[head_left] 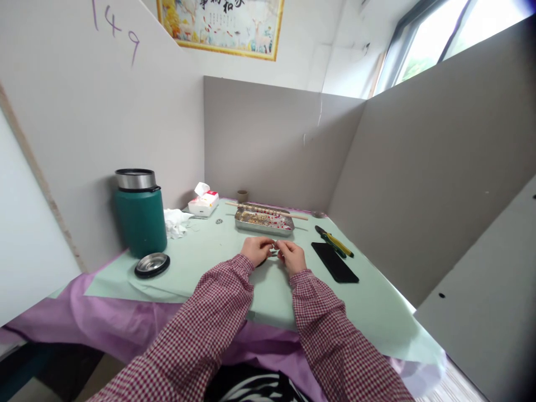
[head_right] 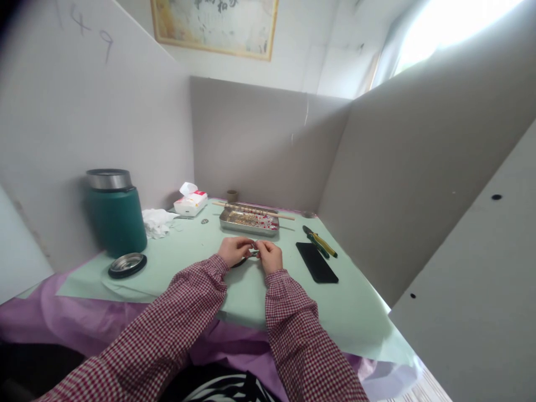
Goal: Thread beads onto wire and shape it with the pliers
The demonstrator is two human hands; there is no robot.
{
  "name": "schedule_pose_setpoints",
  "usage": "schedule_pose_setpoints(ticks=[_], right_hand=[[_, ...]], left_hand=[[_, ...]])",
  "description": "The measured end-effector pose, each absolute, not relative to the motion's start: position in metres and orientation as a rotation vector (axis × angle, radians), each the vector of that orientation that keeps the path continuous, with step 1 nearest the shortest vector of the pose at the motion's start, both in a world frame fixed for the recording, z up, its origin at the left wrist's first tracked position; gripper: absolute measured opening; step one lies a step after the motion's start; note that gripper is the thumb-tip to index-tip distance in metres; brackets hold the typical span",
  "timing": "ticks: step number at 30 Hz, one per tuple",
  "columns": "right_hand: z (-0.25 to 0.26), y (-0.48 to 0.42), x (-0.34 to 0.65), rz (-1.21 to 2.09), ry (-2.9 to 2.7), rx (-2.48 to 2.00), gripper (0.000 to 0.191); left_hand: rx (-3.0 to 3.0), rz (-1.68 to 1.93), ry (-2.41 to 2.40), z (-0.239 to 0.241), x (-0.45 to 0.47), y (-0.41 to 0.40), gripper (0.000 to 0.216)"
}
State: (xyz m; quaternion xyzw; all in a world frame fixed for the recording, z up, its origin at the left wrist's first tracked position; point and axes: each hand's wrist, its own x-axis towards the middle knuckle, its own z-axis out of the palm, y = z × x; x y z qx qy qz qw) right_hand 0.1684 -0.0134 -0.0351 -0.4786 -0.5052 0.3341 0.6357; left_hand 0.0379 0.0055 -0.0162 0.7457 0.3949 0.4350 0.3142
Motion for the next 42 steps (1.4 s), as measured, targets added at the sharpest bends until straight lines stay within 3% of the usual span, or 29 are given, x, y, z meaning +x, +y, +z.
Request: schedule_pose_setpoints(ticks=[6,21,42], right_hand=[[-0.038,-0.01,0.17,0.851,-1.229,-1.057,0.038],[-0.034,-0.017,0.171,0.696,-1.333,-1.131,0.035],[-0.038,-0.011,0.173,0.683,-1.203,-1.281,0.036]], left_hand=[[1.48,1.071,0.914,-0.013,0.035,0.008,0.011],[1.404,0.948,0.832,-0.012,0.032,0.008,0.007],[2.041,1.142,1.051,-0.022,0.038,0.008,0.011]])
